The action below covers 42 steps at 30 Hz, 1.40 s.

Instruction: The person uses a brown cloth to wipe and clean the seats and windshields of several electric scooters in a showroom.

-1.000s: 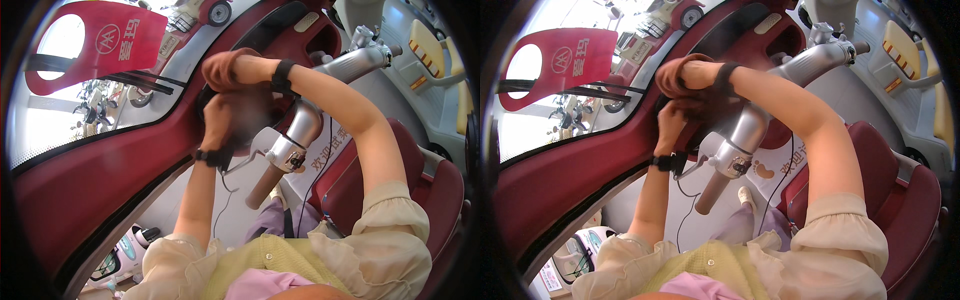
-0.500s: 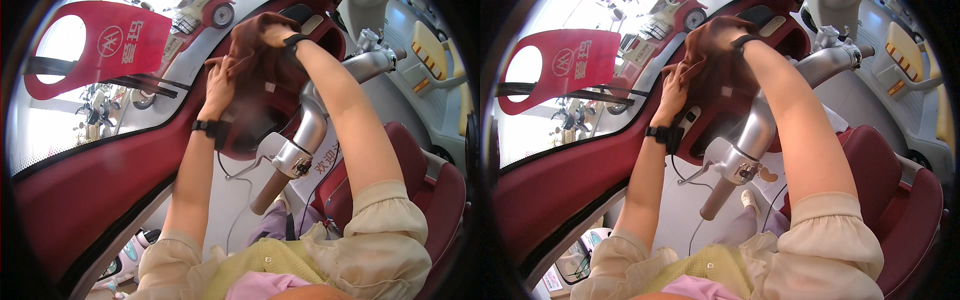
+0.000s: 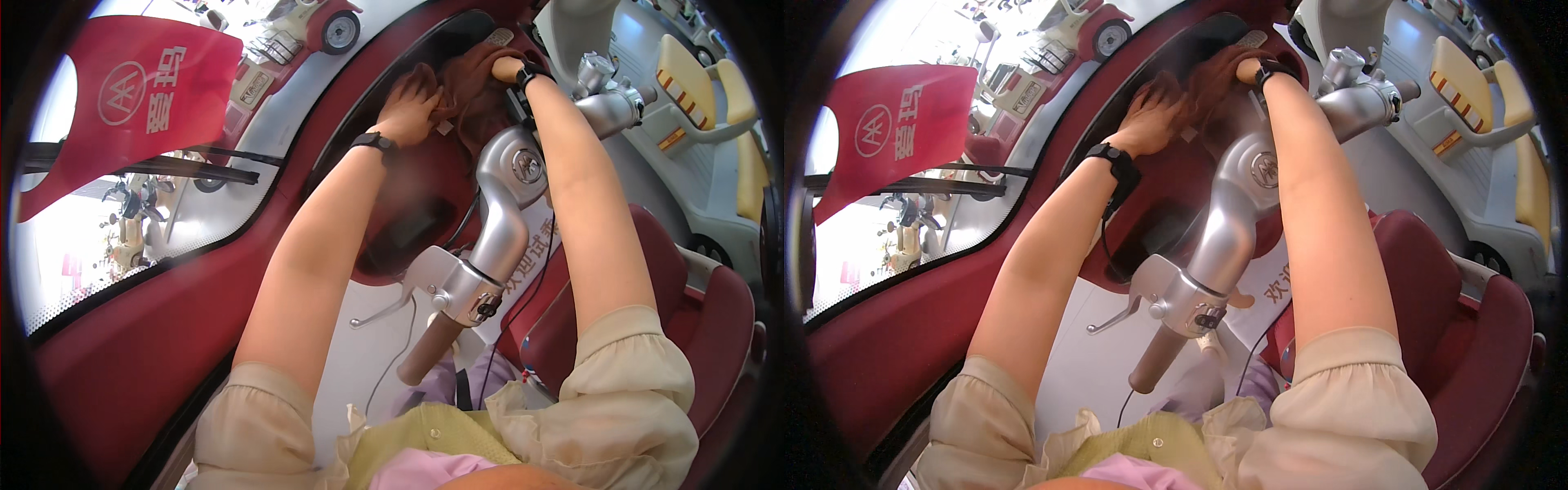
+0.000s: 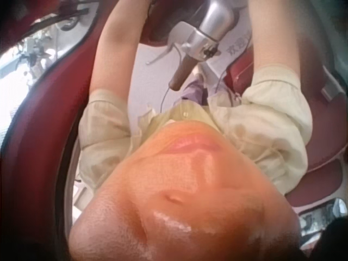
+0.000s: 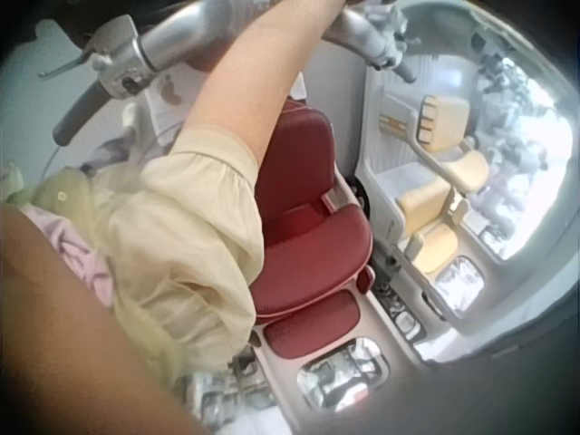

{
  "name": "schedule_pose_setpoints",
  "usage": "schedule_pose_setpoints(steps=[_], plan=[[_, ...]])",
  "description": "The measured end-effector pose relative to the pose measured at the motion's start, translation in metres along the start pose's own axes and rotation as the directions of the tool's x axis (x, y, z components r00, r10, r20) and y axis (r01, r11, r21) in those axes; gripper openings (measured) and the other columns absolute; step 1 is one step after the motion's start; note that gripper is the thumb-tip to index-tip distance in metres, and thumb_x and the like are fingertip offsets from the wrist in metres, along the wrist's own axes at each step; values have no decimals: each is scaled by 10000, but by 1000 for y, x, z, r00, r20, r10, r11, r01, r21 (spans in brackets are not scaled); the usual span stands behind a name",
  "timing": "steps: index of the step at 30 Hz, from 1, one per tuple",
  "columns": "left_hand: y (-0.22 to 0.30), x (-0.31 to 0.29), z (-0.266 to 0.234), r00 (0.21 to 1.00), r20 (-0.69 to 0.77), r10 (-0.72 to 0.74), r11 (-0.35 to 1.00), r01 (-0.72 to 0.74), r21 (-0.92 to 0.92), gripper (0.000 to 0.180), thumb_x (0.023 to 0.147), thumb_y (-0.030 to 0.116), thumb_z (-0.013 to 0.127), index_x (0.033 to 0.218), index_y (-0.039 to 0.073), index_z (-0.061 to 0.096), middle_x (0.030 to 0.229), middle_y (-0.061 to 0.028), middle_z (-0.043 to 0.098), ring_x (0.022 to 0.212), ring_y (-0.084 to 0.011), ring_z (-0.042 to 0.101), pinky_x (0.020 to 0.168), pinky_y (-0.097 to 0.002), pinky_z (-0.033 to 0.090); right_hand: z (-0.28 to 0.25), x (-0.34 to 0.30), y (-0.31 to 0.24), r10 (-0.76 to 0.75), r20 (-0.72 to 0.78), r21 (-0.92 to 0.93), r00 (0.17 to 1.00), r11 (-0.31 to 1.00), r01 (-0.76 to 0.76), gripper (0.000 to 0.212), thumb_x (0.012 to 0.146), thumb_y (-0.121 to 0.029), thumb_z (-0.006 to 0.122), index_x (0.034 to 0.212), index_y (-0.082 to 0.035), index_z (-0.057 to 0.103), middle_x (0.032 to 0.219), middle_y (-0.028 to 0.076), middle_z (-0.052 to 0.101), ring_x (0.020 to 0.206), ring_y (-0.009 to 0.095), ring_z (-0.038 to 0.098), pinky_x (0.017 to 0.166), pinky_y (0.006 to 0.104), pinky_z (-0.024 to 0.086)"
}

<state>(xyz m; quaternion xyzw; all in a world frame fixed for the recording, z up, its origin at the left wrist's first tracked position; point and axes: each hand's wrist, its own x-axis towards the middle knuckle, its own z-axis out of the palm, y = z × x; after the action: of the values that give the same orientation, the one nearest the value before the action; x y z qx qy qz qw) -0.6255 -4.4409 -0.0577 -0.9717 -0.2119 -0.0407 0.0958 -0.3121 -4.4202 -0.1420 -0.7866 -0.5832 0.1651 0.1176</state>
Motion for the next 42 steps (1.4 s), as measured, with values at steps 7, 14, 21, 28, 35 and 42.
schedule_pose_setpoints(steps=[7,14,21,28,35,42], plan=[[6,-7,24,997,62,-45,980,56,-191,491,869,223,486,1342,131,393,1292,-170,462,1232,-348,396,1047,-446,267,-22,-40,-51,-26,148,-72,989,997,37,388,860,-223,456,1204,-79,561,1159,117,592,1054,249,566,857,358,444],[19,-88,13,986,69,-151,895,166,-414,579,806,145,500,1370,126,372,1278,-158,482,1168,-352,454,970,-409,396,-56,-152,-134,-199,345,-112,917,961,251,358,734,-69,465,1066,-49,598,1020,155,638,921,272,628,733,369,499],[31,-193,-51,862,173,-477,866,494,-73,299,817,167,511,1087,72,596,1121,-148,585,1090,-322,530,857,-416,470,-57,-200,-197,-783,414,336,464,605,722,200,820,-141,508,930,1,595,814,118,638,811,236,608,711,342,458],[47,-266,-87,725,301,-620,606,686,-403,344,792,91,449,1086,-3,603,1052,-224,612,972,-369,587,863,-395,463,-105,-273,-248,-986,94,47,138,143,989,83,814,-8,490,759,6,551,649,93,535,606,217,563,556,314,445],[111,-310,-158,312,-553,-773,615,155,-773,193,888,49,423,993,-33,563,917,-66,578,798,-135,510,771,-261,436,-138,-377,-243,-540,-832,24,124,188,982,185,847,-27,522,1008,46,579,866,162,617,756,259,605,694,319,480],[168,-299,-151,565,-588,-578,772,145,-619,302,913,152,451,1092,-84,514,1105,-142,574,1008,-219,529,894,-327,399,-109,-438,-218,-441,-884,-48,155,414,909,267,825,-148,555,1063,-27,569,994,184,601,916,272,588,813,364,454]])
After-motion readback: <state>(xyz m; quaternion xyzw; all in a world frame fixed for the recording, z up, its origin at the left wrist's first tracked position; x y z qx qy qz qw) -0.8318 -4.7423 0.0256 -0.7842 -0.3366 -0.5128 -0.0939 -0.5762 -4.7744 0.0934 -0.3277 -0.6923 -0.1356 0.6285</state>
